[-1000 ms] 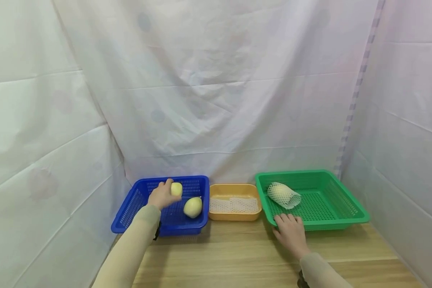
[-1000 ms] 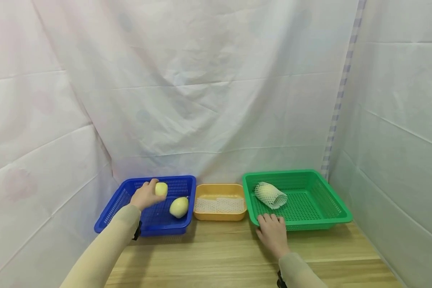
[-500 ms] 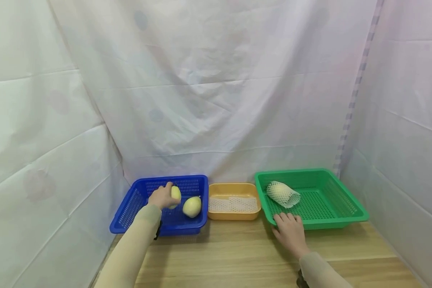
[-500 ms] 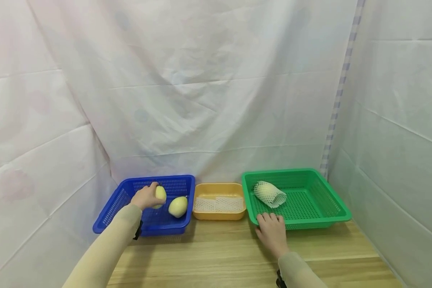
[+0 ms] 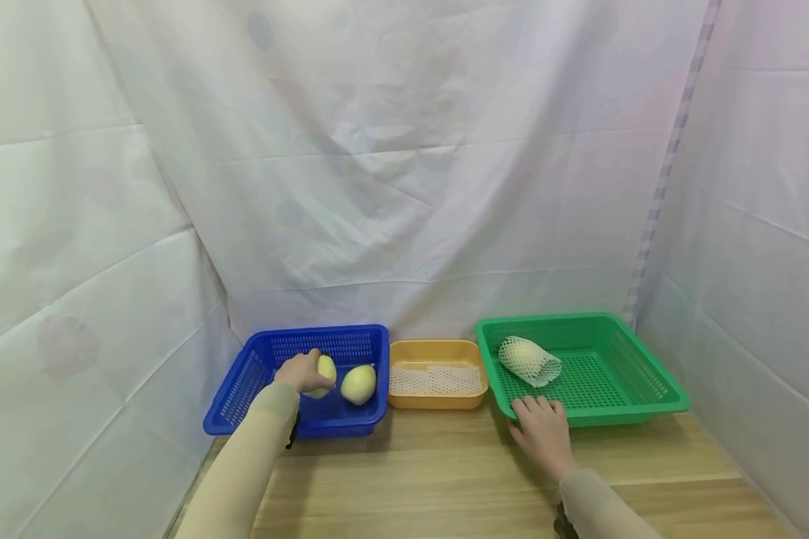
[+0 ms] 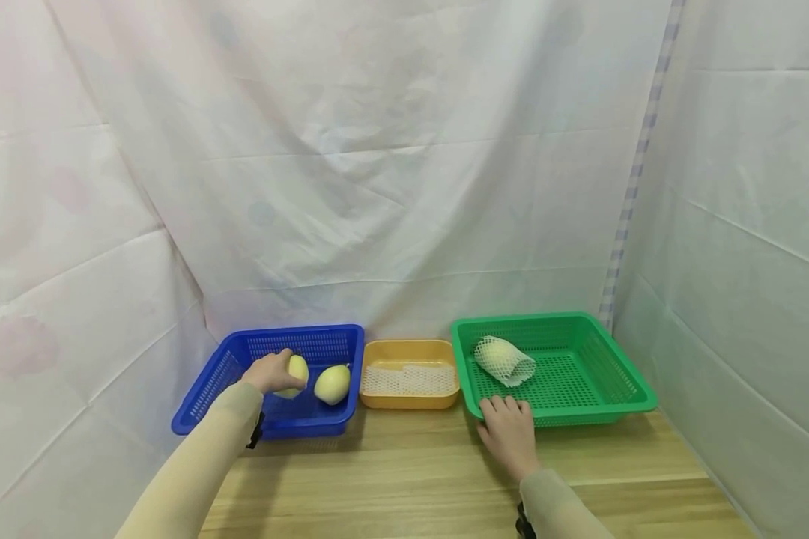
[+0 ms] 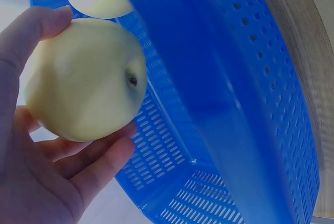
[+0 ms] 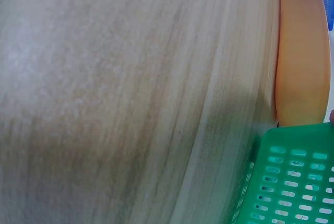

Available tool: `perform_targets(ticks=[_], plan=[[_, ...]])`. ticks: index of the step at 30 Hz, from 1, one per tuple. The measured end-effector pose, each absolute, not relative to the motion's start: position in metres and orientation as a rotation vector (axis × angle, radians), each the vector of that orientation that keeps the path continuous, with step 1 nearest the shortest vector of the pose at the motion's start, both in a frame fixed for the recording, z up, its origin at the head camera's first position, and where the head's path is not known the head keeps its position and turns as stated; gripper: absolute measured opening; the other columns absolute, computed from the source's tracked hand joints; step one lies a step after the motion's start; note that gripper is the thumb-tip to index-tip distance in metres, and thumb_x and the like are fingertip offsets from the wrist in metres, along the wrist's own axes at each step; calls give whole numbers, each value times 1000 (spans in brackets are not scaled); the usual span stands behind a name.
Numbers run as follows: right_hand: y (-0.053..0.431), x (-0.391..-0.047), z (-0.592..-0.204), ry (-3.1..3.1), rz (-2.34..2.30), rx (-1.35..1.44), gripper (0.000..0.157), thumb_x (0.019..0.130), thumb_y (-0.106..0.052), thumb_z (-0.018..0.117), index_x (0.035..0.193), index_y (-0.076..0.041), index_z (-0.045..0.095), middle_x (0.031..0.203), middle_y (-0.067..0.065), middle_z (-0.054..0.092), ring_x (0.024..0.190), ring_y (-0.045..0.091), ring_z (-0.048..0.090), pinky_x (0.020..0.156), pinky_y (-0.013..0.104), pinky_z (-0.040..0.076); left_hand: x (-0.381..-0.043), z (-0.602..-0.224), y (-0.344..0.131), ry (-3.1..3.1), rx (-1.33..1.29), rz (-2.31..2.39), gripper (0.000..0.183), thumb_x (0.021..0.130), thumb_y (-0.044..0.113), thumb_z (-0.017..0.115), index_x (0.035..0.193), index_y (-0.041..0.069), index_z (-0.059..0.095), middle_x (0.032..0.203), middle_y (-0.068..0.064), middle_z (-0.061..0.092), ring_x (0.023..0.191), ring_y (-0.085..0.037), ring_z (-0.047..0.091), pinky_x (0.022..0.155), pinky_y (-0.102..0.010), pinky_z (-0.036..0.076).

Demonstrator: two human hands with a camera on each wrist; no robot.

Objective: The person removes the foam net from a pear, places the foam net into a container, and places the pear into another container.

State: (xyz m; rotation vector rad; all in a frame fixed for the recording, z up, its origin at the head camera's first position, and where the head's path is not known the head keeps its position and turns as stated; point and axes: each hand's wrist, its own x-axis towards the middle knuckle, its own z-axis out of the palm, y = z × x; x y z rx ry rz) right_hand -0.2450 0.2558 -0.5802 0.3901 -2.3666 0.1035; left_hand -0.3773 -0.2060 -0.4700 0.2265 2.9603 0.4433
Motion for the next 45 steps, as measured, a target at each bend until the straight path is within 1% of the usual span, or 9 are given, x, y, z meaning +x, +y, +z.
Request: perform_targets(ticks=[3,7,14,18,21,24,30,35,45], plan=[[255,-245,-580,-2371,103,389,37,66,-24,86,93,-12,65,85,6,62,75,28,55,69,47,37,-377,-470,-206,2902,242,430,84,72,37,80,137,-2,45,102,-15,62,87,-31,59,75,-49,49],[255,-245,-580,-2375,93,385,36,67,-25,86,93,-13,64,85,5,62,75,27,55,69,47,38,-376,-473,-206,2823,249,398,92,72,39,80,143,-3,39,117,-20,59,97,-33,57,80,-51,48],[255,-245,-580,-2373,95,386,37,66,-24,86,93,-13,64,85,5,62,75,27,55,68,47,38,-376,-479,-206,2758,239,408,93,69,38,81,143,-1,40,118,-18,58,96,-31,55,79,-49,47],[255,-244,-579,-2375,95,380,36,66,-24,86,93,-13,64,85,5,62,75,27,55,68,47,38,-377,-479,-204,2723,240,431,97,69,36,81,146,-1,35,129,-22,53,105,-34,54,85,-52,46],[255,-244,-579,-2376,96,379,37,66,-23,86,93,-13,65,85,5,62,75,27,55,68,46,37,-377,-479,-202,2712,239,433,97,69,36,81,146,-1,35,127,-21,54,104,-33,54,84,-50,46],[255,-244,-579,-2374,98,381,37,65,-23,87,93,-13,64,85,5,62,74,27,54,68,46,37,-376,-477,-200,2714,248,422,94,68,35,81,145,-1,38,120,-18,57,97,-30,54,82,-49,47],[255,-245,-581,-2366,103,386,36,66,-23,86,92,-13,64,84,5,61,74,28,54,68,46,36,-374,-472,-197,2714,256,406,93,69,35,82,144,1,40,124,-17,56,103,-31,55,85,-51,46],[255,-245,-581,-2370,108,387,37,65,-23,87,93,-13,64,85,5,61,74,28,54,68,46,36,-376,-474,-198,2707,250,372,92,68,36,82,144,4,42,117,-13,59,100,-29,56,83,-49,47],[254,-245,-580,-2370,109,385,35,67,-23,85,92,-13,64,85,5,61,74,28,54,68,46,35,-382,-473,-197,2723,297,360,88,66,36,85,140,5,47,109,-9,60,93,-27,56,79,-47,48]])
